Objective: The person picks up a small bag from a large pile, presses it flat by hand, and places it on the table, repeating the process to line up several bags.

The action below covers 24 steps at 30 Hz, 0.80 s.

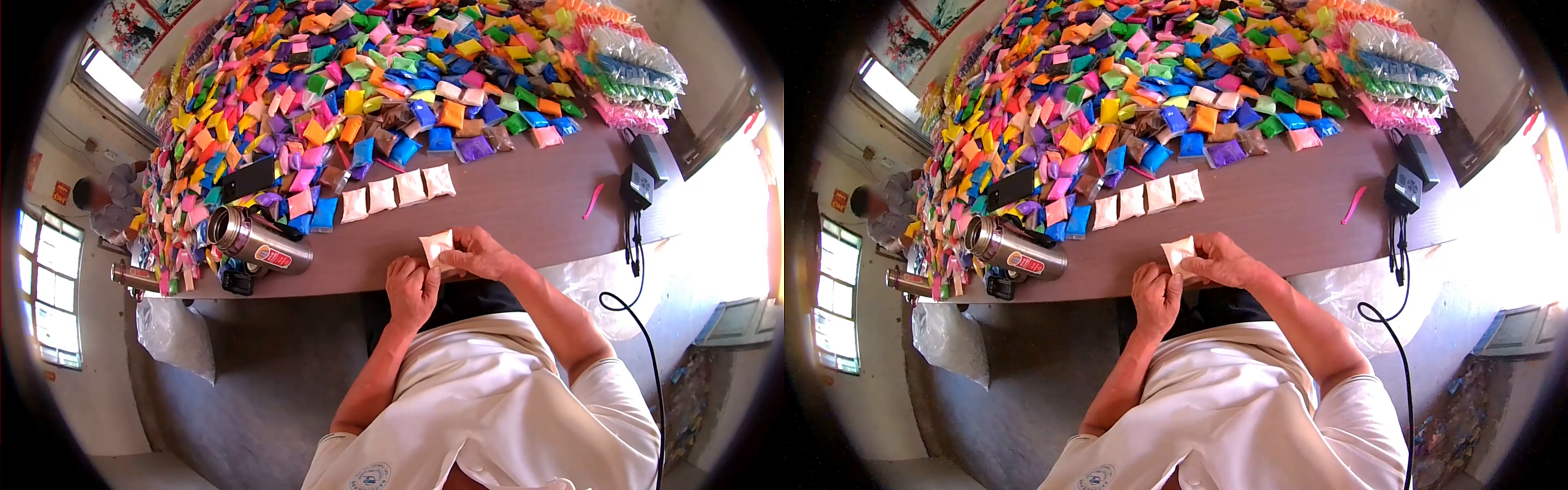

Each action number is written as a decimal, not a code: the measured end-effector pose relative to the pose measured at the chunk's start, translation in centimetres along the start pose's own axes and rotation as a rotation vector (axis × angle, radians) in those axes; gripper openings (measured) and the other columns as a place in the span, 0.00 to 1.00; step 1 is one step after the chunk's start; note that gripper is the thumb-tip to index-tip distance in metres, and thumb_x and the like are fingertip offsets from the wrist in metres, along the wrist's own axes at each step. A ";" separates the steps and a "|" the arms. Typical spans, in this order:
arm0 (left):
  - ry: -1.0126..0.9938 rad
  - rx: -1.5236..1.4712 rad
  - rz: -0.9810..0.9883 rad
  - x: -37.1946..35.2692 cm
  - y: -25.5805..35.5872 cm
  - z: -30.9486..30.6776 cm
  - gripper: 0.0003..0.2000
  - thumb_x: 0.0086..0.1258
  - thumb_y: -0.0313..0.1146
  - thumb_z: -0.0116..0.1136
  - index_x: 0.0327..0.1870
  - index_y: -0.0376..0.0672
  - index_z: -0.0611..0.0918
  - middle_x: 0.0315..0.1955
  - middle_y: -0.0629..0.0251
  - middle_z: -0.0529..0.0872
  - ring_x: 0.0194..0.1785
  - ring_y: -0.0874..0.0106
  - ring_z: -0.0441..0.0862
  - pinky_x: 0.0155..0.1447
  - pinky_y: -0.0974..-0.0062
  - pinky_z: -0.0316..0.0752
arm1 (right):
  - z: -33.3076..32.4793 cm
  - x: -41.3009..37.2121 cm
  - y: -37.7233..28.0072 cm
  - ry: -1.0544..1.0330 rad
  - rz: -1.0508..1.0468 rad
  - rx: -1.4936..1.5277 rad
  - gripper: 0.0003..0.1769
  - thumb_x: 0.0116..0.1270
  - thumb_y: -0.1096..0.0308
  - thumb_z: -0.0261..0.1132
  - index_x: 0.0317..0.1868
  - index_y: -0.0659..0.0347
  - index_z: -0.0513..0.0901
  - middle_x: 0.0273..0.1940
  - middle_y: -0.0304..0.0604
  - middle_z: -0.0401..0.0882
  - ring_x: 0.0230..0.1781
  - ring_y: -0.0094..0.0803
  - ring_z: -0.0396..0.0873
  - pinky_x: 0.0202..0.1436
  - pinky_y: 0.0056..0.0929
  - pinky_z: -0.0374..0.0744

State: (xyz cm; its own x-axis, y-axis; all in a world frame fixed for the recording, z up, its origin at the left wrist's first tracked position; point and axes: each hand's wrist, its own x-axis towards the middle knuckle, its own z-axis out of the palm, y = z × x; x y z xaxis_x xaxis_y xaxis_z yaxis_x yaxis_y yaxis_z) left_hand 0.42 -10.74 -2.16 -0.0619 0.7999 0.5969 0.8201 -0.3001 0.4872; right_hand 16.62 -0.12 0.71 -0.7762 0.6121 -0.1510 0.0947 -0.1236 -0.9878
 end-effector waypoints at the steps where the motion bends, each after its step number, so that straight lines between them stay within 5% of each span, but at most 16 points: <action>1: 0.006 -0.015 -0.001 0.0 0.1 -0.1 0.16 0.74 0.39 0.57 0.29 0.36 0.82 0.32 0.57 0.83 0.43 0.53 0.80 0.54 0.56 0.73 | 0.1 0.0 0.0 0.010 -0.008 0.054 0.15 0.72 0.65 0.66 0.53 0.65 0.79 0.37 0.37 0.80 0.31 0.20 0.77 0.31 0.22 0.78; 8: 0.020 -0.021 0.016 0.3 0.4 -0.2 0.15 0.72 0.40 0.60 0.28 0.36 0.81 0.31 0.59 0.82 0.42 0.54 0.79 0.53 0.57 0.73 | 0.9 -0.3 -0.3 0.029 -0.065 0.116 0.15 0.73 0.68 0.64 0.56 0.65 0.77 0.38 0.36 0.81 0.33 0.19 0.77 0.34 0.20 0.78; 10: 0.015 0.019 0.016 0.1 0.2 0.1 0.14 0.71 0.38 0.61 0.28 0.37 0.81 0.31 0.59 0.82 0.42 0.56 0.79 0.53 0.58 0.73 | 1.9 -0.7 -0.4 0.259 -0.244 0.191 0.14 0.73 0.70 0.63 0.56 0.65 0.77 0.39 0.36 0.81 0.35 0.19 0.78 0.36 0.19 0.78; 16: 0.008 0.017 0.040 0.3 0.2 -0.2 0.12 0.68 0.34 0.63 0.24 0.38 0.80 0.30 0.63 0.82 0.40 0.56 0.79 0.53 0.59 0.73 | 0.8 -0.8 0.0 0.814 -0.228 -0.117 0.11 0.68 0.71 0.65 0.47 0.68 0.77 0.36 0.39 0.82 0.36 0.21 0.78 0.39 0.25 0.79; 24: 0.016 0.012 0.035 0.1 0.3 0.0 0.11 0.66 0.30 0.63 0.23 0.39 0.78 0.29 0.65 0.81 0.38 0.58 0.78 0.56 0.59 0.74 | -7.7 2.6 0.5 0.888 -0.085 -0.401 0.12 0.64 0.66 0.64 0.40 0.68 0.77 0.30 0.53 0.80 0.29 0.44 0.79 0.39 0.37 0.77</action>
State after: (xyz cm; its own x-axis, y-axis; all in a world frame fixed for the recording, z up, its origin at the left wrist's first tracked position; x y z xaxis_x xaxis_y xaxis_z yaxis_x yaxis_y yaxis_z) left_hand 0.66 -10.71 -1.95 -0.0421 0.7807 0.6234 0.8286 -0.3214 0.4584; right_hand 19.44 7.46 -0.50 -0.0538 0.9925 0.1102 0.3925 0.1224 -0.9116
